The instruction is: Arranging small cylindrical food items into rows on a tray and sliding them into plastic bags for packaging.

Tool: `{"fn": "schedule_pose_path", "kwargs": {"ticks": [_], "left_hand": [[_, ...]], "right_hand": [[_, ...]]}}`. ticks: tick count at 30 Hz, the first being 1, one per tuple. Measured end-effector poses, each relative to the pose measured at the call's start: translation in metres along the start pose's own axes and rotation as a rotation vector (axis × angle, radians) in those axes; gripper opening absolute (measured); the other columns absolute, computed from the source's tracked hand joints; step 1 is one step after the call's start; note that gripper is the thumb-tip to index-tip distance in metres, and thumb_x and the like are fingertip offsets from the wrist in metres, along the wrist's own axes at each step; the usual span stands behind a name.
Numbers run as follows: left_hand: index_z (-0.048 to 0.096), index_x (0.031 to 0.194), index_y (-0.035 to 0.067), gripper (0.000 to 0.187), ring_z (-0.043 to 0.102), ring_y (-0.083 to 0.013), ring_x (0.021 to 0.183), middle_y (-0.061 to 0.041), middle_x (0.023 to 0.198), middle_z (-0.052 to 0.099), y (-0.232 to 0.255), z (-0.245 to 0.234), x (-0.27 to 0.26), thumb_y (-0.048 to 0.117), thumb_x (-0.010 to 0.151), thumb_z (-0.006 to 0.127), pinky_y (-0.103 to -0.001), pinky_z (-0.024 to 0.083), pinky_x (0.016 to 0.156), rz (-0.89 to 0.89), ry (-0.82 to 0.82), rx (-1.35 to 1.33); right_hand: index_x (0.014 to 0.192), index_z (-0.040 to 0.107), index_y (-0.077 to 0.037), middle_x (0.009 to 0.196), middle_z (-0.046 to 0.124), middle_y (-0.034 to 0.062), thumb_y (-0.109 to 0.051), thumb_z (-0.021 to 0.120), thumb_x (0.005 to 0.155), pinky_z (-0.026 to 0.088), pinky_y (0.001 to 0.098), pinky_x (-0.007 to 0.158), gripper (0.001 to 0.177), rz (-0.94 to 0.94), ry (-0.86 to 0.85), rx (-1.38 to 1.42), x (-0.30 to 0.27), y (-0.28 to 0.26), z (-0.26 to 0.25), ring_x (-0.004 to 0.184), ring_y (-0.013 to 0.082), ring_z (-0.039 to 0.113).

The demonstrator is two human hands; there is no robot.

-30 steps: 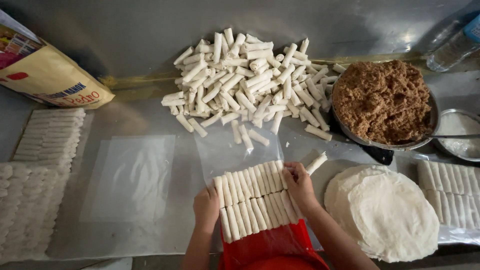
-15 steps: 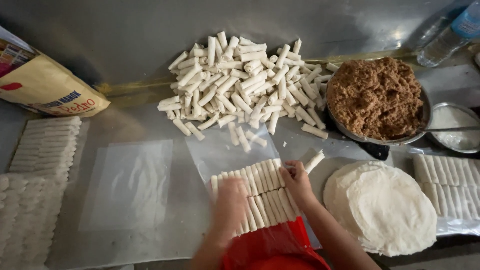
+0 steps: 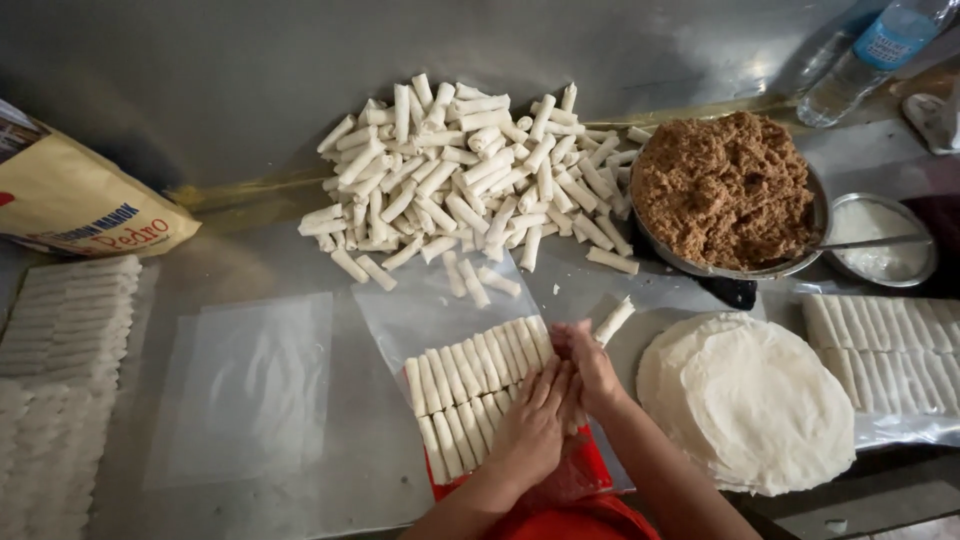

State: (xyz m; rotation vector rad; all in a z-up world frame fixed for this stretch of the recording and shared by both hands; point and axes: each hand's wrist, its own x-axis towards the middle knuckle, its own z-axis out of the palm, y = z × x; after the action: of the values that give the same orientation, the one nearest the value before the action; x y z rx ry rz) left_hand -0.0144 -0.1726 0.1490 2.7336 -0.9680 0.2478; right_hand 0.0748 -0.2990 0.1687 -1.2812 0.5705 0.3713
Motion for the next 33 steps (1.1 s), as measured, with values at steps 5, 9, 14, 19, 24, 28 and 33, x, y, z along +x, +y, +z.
{"fn": "schedule_pose_path", "kwargs": {"ticks": [5, 9, 14, 19, 24, 28, 33], "left_hand": [[0.04, 0.155, -0.005, 0.063, 0.021, -0.0384, 0.157, -0.023, 0.163, 0.036, -0.001, 0.004, 0.001, 0.019, 0.097, 0.044, -0.052, 0.012, 0.13, -0.034, 0.014, -0.003], [0.031, 0.157, -0.009, 0.073, 0.015, -0.0398, 0.158, -0.024, 0.165, 0.031, -0.002, 0.0, 0.006, 0.039, 0.102, 0.042, -0.05, 0.005, 0.131, -0.041, -0.064, -0.023], [0.034, 0.157, -0.006, 0.08, 0.025, -0.0419, 0.153, -0.028, 0.16, 0.035, -0.003, 0.004, 0.006, 0.052, 0.103, 0.041, -0.051, 0.009, 0.13, -0.045, -0.052, -0.048], [0.03, 0.159, -0.003, 0.072, 0.019, -0.039, 0.156, -0.024, 0.164, 0.03, -0.001, 0.005, 0.007, 0.043, 0.103, 0.036, -0.05, 0.005, 0.131, -0.056, -0.11, 0.036], [0.032, 0.158, -0.003, 0.072, 0.019, -0.0386, 0.157, -0.024, 0.164, 0.032, -0.001, 0.004, 0.007, 0.043, 0.102, 0.04, -0.05, 0.007, 0.13, -0.066, -0.131, 0.014], [0.047, 0.148, -0.004, 0.057, 0.031, -0.0414, 0.152, -0.026, 0.155, 0.046, -0.001, 0.009, 0.004, 0.019, 0.096, 0.044, -0.053, 0.013, 0.131, -0.043, -0.089, 0.042], [0.053, 0.142, -0.007, 0.048, 0.024, -0.0432, 0.155, -0.03, 0.157, 0.043, 0.001, -0.007, 0.003, 0.01, 0.098, 0.041, -0.052, 0.013, 0.13, -0.084, -0.078, -0.099]], "right_hand": [[0.113, 0.071, -0.008, 0.107, 0.078, 0.0065, -0.001, 0.05, 0.094, 0.058, 0.0291, 0.088, 0.029, -0.356, -0.151, -0.62, 0.044, 0.017, -0.025, 0.098, 0.0169, 0.072], [0.113, 0.061, -0.008, 0.106, 0.078, 0.0084, -0.001, 0.057, 0.095, 0.061, 0.0287, 0.09, 0.02, -0.505, -0.241, -0.739, 0.05, 0.008, -0.027, 0.099, 0.0208, 0.076], [0.124, 0.054, -0.01, 0.113, 0.077, 0.0139, -0.006, 0.053, 0.094, 0.06, 0.0379, 0.089, 0.031, -0.511, -0.304, -1.121, 0.042, -0.008, -0.019, 0.106, 0.0287, 0.075], [0.121, 0.059, -0.008, 0.103, 0.077, 0.0143, -0.013, 0.055, 0.099, 0.06, 0.0386, 0.077, 0.023, -0.693, -0.3, -1.213, 0.044, -0.008, -0.017, 0.091, 0.0297, 0.075], [0.109, 0.064, -0.012, 0.096, 0.074, 0.0077, -0.022, 0.053, 0.102, 0.056, 0.0419, 0.065, 0.017, -0.866, -0.209, -1.266, 0.053, 0.004, -0.02, 0.077, 0.0294, 0.07], [0.096, 0.06, -0.009, 0.078, 0.064, 0.0055, -0.012, 0.056, 0.099, 0.054, 0.0386, 0.06, 0.007, -1.246, -0.272, -1.207, 0.062, 0.002, -0.025, 0.057, 0.025, 0.061], [0.082, 0.055, -0.012, 0.074, 0.058, 0.0032, -0.014, 0.058, 0.099, 0.043, 0.0379, 0.072, 0.017, -1.362, -0.488, -1.174, 0.034, -0.013, -0.04, 0.06, 0.0235, 0.056]]}}
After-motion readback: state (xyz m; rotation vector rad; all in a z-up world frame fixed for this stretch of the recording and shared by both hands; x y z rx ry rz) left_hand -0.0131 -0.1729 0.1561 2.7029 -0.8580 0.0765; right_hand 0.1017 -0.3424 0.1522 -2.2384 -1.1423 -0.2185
